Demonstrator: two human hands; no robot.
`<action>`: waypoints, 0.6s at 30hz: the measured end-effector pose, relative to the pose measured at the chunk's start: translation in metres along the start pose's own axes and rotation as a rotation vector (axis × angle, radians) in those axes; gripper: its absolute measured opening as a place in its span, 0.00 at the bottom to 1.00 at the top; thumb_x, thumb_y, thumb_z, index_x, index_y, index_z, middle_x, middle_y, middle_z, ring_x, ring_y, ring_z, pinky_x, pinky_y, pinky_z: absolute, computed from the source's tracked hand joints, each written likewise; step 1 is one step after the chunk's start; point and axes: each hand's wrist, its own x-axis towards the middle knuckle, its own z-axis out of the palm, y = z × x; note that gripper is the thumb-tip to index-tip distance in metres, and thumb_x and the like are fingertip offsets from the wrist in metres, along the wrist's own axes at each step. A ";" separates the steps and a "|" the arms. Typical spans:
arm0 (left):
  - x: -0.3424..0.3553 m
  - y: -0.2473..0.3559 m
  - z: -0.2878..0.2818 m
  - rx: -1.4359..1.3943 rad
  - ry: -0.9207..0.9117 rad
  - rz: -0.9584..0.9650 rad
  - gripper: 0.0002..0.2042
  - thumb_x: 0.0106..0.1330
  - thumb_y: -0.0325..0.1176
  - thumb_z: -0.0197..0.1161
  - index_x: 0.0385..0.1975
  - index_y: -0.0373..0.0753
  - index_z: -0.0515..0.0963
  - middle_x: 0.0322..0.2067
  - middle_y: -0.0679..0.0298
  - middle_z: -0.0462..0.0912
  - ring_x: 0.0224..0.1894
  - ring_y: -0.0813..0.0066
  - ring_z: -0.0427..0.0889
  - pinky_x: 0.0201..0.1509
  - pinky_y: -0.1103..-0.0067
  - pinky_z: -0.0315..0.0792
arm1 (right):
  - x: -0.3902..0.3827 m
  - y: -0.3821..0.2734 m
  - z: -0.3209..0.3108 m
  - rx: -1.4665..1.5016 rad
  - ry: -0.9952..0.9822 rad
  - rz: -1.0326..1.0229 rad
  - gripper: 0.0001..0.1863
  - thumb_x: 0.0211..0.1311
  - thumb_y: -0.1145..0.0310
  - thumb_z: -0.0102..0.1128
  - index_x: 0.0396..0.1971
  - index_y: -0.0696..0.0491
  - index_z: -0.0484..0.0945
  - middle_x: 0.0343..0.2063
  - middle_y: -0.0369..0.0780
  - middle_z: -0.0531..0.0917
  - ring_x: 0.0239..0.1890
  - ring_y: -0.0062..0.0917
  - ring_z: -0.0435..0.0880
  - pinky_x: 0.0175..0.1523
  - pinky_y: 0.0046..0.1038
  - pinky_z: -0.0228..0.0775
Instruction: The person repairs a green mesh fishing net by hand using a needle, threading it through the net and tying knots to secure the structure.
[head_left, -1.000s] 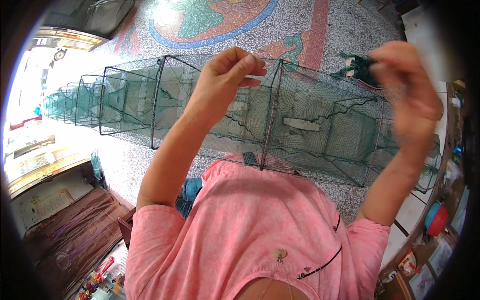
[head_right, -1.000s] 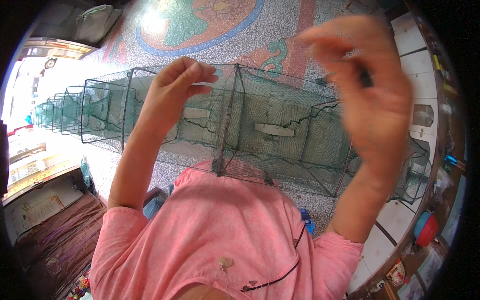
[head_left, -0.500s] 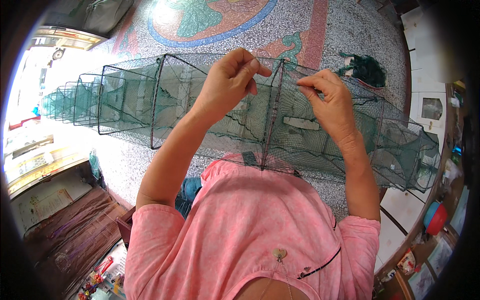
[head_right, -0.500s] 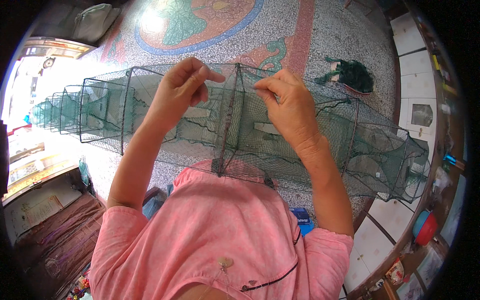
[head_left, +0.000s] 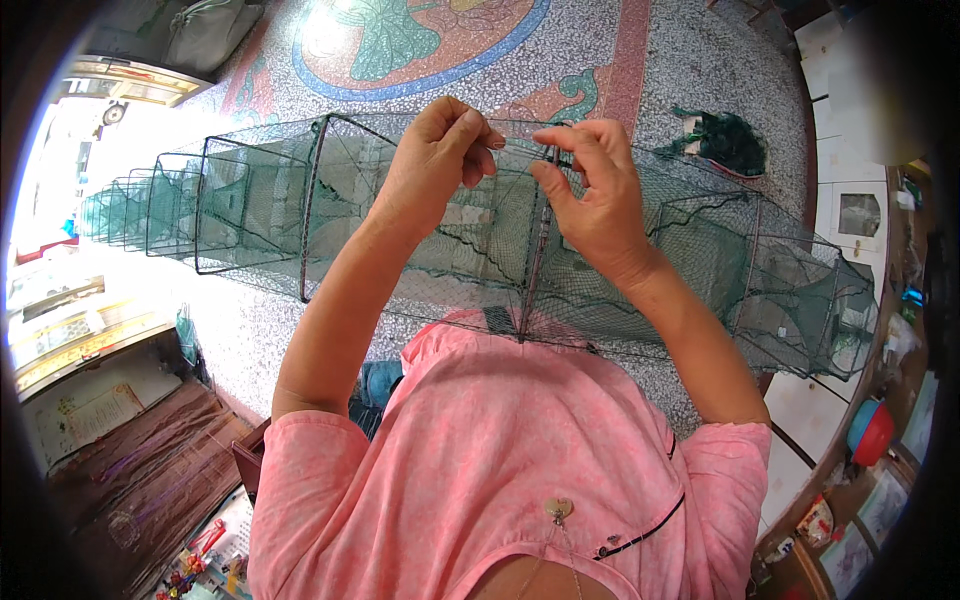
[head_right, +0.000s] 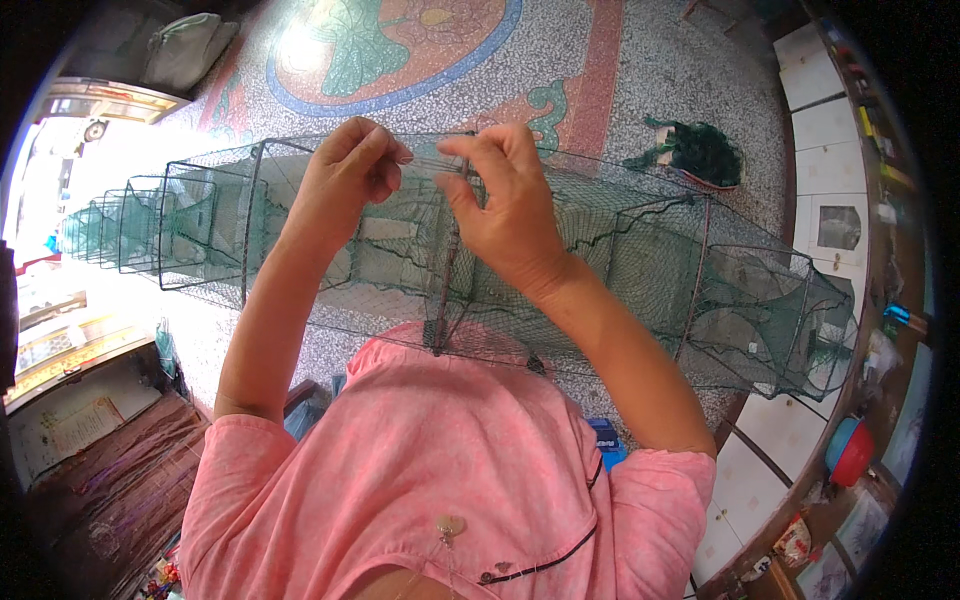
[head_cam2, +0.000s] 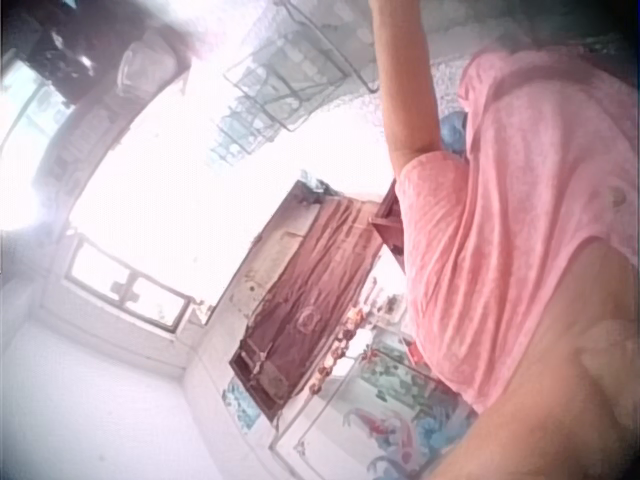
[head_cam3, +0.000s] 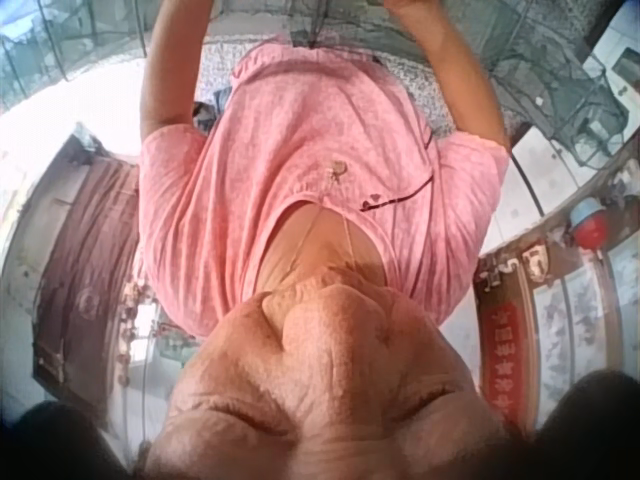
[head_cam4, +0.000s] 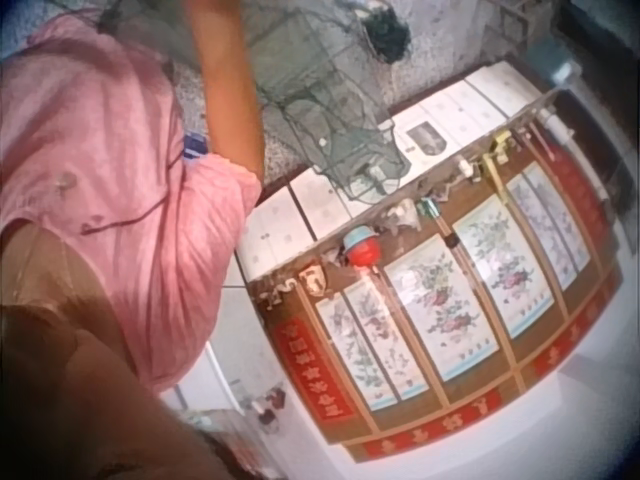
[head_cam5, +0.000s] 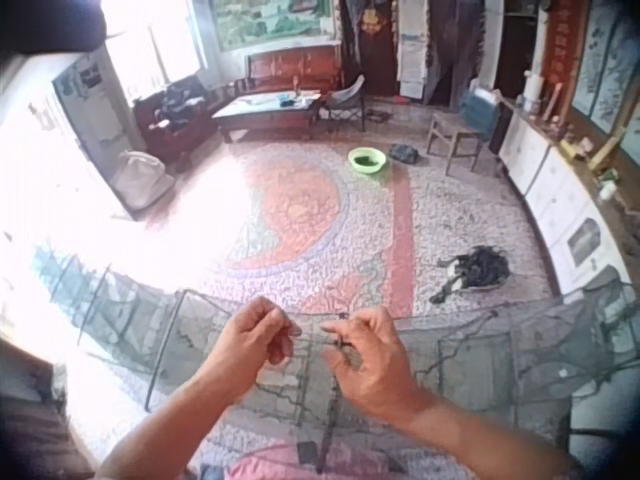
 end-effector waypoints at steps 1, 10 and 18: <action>0.000 0.001 0.000 -0.003 -0.006 -0.006 0.08 0.69 0.33 0.45 0.31 0.36 0.67 0.28 0.63 0.79 0.23 0.83 0.74 0.25 0.86 0.66 | 0.001 0.001 0.002 0.003 -0.014 0.000 0.07 0.48 0.75 0.63 0.27 0.54 0.74 0.29 0.39 0.70 0.33 0.31 0.74 0.37 0.27 0.69; -0.005 0.004 0.002 0.079 -0.028 0.010 0.08 0.69 0.34 0.47 0.31 0.36 0.68 0.26 0.64 0.77 0.23 0.83 0.74 0.26 0.85 0.66 | 0.025 -0.016 0.001 -0.133 -0.067 -0.125 0.06 0.50 0.70 0.63 0.27 0.52 0.76 0.25 0.35 0.75 0.31 0.28 0.76 0.35 0.28 0.68; -0.008 -0.009 0.025 0.338 -0.011 0.169 0.06 0.63 0.29 0.54 0.35 0.34 0.71 0.22 0.66 0.74 0.25 0.79 0.72 0.30 0.80 0.68 | 0.083 -0.064 -0.054 0.511 0.156 -0.397 0.08 0.65 0.65 0.48 0.33 0.54 0.72 0.26 0.37 0.79 0.28 0.20 0.78 0.33 0.22 0.70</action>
